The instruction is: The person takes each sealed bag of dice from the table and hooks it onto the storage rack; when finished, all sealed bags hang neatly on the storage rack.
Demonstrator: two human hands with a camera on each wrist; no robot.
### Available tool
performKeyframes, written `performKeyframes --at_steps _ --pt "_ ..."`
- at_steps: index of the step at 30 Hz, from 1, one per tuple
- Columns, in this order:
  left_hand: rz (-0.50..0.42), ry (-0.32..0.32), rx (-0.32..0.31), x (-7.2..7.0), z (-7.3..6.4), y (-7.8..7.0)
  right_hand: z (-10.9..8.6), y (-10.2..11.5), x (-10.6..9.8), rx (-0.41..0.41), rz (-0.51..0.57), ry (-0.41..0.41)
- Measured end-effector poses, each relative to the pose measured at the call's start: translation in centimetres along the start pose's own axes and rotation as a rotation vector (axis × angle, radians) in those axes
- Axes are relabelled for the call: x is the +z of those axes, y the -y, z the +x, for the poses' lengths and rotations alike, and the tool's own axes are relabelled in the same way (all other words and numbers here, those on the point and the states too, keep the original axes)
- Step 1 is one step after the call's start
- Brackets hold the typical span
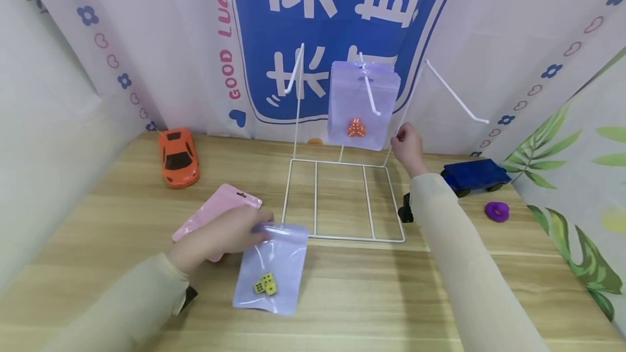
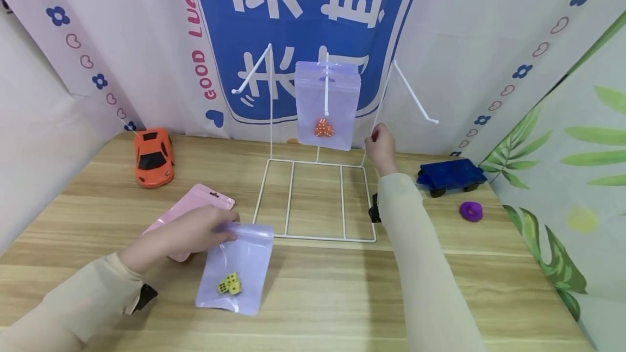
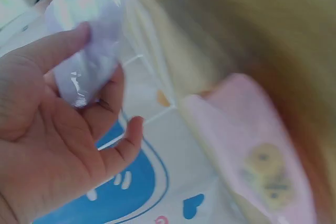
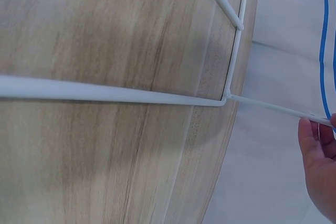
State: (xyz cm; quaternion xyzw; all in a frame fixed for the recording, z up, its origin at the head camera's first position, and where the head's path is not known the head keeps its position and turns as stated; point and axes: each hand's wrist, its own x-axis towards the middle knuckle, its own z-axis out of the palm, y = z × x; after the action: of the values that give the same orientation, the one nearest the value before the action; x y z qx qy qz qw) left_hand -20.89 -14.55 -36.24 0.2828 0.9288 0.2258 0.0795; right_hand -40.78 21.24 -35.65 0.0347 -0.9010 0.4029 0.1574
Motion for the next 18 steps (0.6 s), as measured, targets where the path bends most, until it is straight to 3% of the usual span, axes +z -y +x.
performKeyframes --at_steps 4,7,12,18 --pt "-0.152 -0.055 0.106 -1.3 0.8 -1.7 -0.1 -0.1 -0.1 -0.006 -0.001 -0.006" --pt "-0.182 -0.131 0.166 -2.6 1.4 -3.5 -0.1 -0.3 -0.1 -0.004 0.003 -0.004" --pt "-0.217 -0.263 0.198 -5.4 2.7 -6.9 -0.1 -0.8 -0.1 0.007 0.012 0.002" --pt "-0.372 -0.327 0.247 -8.2 4.6 -10.4 0.0 -1.2 -0.1 0.006 0.002 0.003"
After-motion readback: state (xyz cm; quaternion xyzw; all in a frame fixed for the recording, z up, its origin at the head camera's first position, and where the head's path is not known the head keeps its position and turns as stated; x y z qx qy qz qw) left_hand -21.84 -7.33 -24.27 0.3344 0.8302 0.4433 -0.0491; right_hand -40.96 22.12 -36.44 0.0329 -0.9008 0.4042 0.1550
